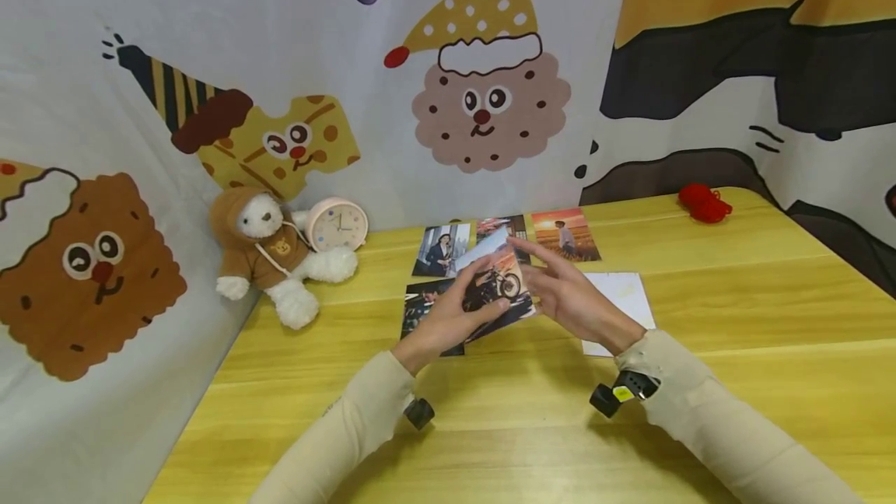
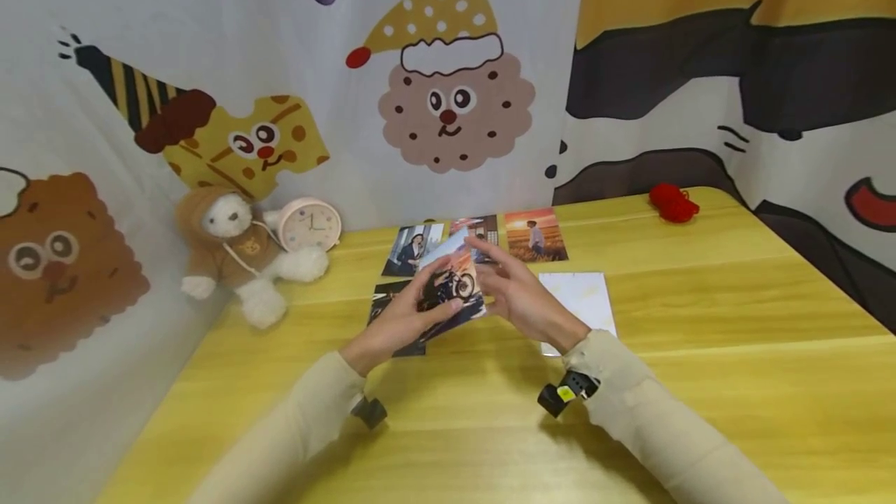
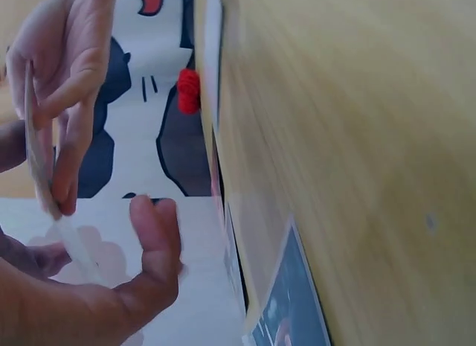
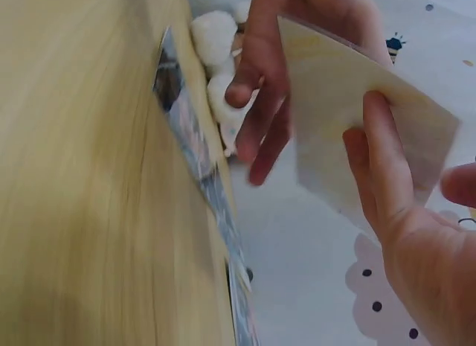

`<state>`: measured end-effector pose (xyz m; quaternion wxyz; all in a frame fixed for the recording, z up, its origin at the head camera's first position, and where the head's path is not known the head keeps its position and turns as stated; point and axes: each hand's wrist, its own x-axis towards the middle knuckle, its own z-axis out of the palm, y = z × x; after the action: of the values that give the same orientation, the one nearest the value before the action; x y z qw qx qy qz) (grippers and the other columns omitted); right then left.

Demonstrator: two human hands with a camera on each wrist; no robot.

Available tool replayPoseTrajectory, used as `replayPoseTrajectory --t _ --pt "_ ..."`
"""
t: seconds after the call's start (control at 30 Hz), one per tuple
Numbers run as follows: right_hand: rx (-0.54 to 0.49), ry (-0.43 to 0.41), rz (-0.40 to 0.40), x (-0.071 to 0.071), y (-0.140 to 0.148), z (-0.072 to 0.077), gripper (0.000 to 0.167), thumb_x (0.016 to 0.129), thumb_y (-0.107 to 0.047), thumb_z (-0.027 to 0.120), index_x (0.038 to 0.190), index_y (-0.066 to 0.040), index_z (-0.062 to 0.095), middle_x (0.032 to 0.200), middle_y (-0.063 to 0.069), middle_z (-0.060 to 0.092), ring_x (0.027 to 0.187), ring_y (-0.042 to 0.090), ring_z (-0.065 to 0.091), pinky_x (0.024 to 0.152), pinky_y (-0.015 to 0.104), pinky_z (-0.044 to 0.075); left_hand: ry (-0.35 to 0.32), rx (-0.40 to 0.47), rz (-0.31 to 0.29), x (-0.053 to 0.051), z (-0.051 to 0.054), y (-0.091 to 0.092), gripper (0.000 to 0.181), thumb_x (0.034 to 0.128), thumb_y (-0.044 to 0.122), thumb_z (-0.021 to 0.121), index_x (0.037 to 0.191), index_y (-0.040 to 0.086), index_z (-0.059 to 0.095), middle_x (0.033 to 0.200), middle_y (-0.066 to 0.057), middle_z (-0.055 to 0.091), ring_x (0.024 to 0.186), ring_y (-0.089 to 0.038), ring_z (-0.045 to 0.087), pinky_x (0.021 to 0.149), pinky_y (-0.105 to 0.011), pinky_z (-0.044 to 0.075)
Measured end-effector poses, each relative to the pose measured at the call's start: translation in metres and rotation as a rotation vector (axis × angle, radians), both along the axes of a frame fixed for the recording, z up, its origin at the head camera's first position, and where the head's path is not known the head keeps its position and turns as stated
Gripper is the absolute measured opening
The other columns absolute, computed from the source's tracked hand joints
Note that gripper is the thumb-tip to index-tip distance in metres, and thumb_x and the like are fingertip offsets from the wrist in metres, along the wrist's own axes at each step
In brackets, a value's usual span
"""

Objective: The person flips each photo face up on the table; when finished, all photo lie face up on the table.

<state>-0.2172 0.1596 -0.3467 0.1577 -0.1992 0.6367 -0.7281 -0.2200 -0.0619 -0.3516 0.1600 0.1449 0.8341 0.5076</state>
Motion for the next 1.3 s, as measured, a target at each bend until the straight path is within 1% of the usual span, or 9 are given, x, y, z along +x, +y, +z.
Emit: replayPoseTrajectory --t 0.1,0.2,0.33,0.47,0.63,0.93,1.07,1.17,1.3 --pt "0.11 0.017 -0.007 -0.001 0.005 -0.003 0.063 0.103 -0.002 0.038 0.162 -0.015 0.019 0.169 0.022 0.007 0.15 0.046 0.025 0.084 0.029 0.055 0.041 -0.076 0.002 0.0 -0.002 -0.001 0.079 0.0874 0.054 0.072 0.15 0.057 0.024 0.167 0.003 0.025 0.154 -0.034 0.025 0.117 -0.069 0.026" --pt "0.25 0.046 -0.019 -0.004 0.01 -0.007 0.066 0.099 -0.001 0.046 0.16 -0.012 0.025 0.165 0.025 0.021 0.134 0.044 0.049 0.087 0.033 0.058 0.09 -0.148 -0.002 -0.001 -0.004 -0.003 0.081 0.0869 0.049 0.075 0.153 0.05 0.029 0.163 -0.001 0.036 0.147 -0.037 0.037 0.116 -0.07 0.026" --pt "0.389 0.072 -0.042 -0.006 0.017 -0.014 0.071 0.092 0.001 0.053 0.158 -0.011 0.03 0.161 0.025 0.032 0.119 0.032 0.061 0.09 0.04 0.059 0.138 -0.201 0.0 -0.003 -0.008 -0.008 0.075 0.0896 0.038 0.075 0.154 0.035 0.037 0.141 -0.013 0.057 0.104 -0.031 0.066 0.111 -0.063 0.039" --pt "0.427 0.075 -0.057 -0.007 0.02 -0.019 0.071 0.09 0.004 0.055 0.156 -0.011 0.034 0.139 0.027 0.051 0.105 0.027 0.065 0.089 0.042 0.059 0.15 -0.201 -0.004 -0.005 -0.011 -0.013 0.07 0.0904 0.028 0.076 0.153 0.027 0.043 0.117 -0.019 0.066 0.076 -0.015 0.06 0.079 -0.042 0.053" --pt "0.421 0.08 -0.075 -0.009 0.018 -0.02 0.07 0.09 0.006 0.058 0.155 -0.009 0.036 0.1 0.017 0.054 0.085 0.023 0.064 0.078 0.039 0.061 0.138 -0.15 0.024 -0.009 -0.013 -0.018 0.066 0.0896 0.023 0.077 0.149 0.027 0.048 0.088 -0.01 0.062 0.067 -0.013 0.05 0.064 -0.032 0.044" --pt "0.547 0.06 -0.085 -0.018 0.019 -0.026 0.068 0.088 0.008 0.06 0.152 -0.005 0.039 0.088 0.012 0.054 0.063 0.022 0.06 0.059 0.037 0.056 0.067 -0.164 -0.009 -0.012 -0.017 -0.021 0.06 0.0904 0.015 0.075 0.146 0.019 0.053 0.087 -0.001 0.074 0.08 -0.015 0.067 0.082 -0.04 0.054" --pt "0.649 0.047 -0.054 -0.021 0.016 -0.027 0.068 0.088 0.005 0.064 0.151 -0.002 0.04 0.083 0.01 0.053 0.059 0.019 0.057 0.056 0.032 0.051 0.085 -0.308 -0.061 -0.013 -0.018 -0.015 0.062 0.0897 0.017 0.076 0.146 0.014 0.052 0.073 -0.002 0.072 0.06 -0.015 0.062 0.117 -0.055 0.037" --pt "0.748 0.075 -0.054 -0.024 0.012 -0.026 0.066 0.088 0.002 0.068 0.149 -0.002 0.043 0.075 0.008 0.055 0.055 0.017 0.056 0.056 0.031 0.049 0.13 -0.45 -0.088 -0.015 -0.018 -0.009 0.063 0.0885 0.02 0.077 0.146 0.014 0.052 0.078 -0.003 0.073 0.058 -0.014 0.06 0.117 -0.055 0.038" --pt "0.901 0.124 -0.055 -0.027 0.007 -0.025 0.062 0.086 -0.003 0.075 0.143 -0.004 0.049 0.064 0.006 0.058 0.05 0.017 0.054 0.057 0.03 0.049 0.222 -0.637 -0.144 -0.02 -0.016 0.001 0.063 0.0873 0.026 0.078 0.144 0.012 0.054 0.108 -0.005 0.076 0.091 -0.022 0.069 0.108 -0.054 0.046"
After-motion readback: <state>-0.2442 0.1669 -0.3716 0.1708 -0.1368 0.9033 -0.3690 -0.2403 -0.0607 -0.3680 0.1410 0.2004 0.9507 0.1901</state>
